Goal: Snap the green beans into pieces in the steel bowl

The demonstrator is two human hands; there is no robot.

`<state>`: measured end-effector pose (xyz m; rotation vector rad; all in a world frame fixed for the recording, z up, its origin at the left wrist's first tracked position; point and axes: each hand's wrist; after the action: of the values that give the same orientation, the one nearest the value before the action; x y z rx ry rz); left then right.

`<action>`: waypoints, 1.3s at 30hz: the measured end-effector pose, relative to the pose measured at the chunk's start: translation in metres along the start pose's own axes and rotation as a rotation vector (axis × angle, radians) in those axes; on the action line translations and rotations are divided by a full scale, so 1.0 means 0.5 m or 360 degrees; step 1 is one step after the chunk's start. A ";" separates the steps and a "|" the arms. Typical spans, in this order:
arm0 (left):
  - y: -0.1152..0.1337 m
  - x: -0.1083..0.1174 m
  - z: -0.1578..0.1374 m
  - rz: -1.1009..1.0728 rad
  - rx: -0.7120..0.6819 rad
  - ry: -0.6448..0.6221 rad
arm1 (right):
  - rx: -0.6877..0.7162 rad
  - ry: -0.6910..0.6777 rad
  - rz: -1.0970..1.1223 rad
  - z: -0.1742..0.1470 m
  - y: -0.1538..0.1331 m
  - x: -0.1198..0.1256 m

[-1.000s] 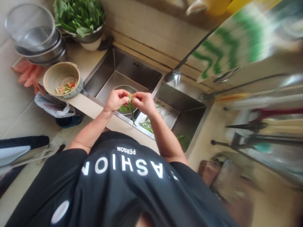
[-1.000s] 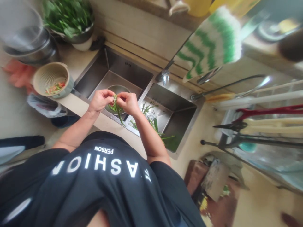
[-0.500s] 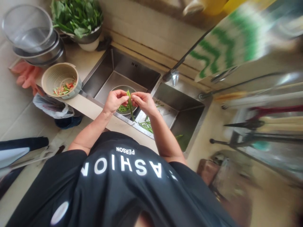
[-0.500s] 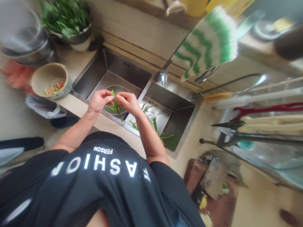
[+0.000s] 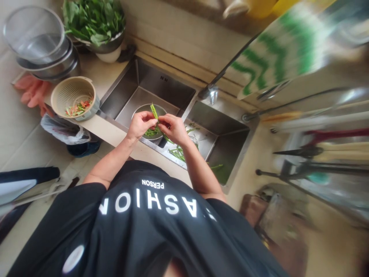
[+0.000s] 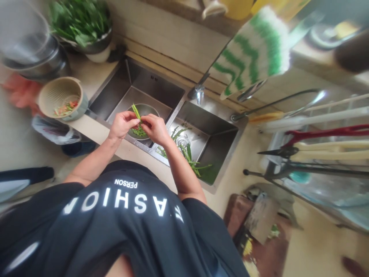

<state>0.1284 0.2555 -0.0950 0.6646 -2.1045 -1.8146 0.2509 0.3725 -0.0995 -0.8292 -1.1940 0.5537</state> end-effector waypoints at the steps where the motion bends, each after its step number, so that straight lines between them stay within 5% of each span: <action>1: -0.001 0.000 0.001 0.0010 -0.0002 0.0004 | 0.0001 0.0011 -0.0026 -0.001 0.001 -0.002; 12: -0.014 -0.005 -0.004 0.0031 -0.0134 0.0084 | 0.0167 0.0064 -0.0251 0.000 0.005 -0.012; 19: -0.021 -0.016 0.001 0.0074 -0.0184 0.0174 | -0.0039 0.0244 -0.0243 0.009 -0.002 -0.036; 23: -0.013 -0.019 0.004 -0.0068 -0.0080 0.0141 | -0.0219 0.0342 0.0098 0.013 -0.010 -0.041; 30: -0.008 -0.008 0.008 -0.0358 0.0212 -0.0028 | -0.0589 0.0079 0.1059 0.011 0.008 -0.034; 39: -0.012 -0.011 0.002 -0.0130 0.0071 -0.0046 | -0.0273 0.0236 0.0492 0.011 0.022 -0.043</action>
<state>0.1338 0.2586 -0.1006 0.7502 -2.1724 -1.8347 0.2399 0.3641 -0.1200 -1.1930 -0.9920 0.6341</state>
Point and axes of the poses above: each hand's wrist, its own z-axis towards the middle knuckle, its own x-axis out of the back of the hand, y = z × x, and after that the axes turned 10 degrees about -y, right-handed
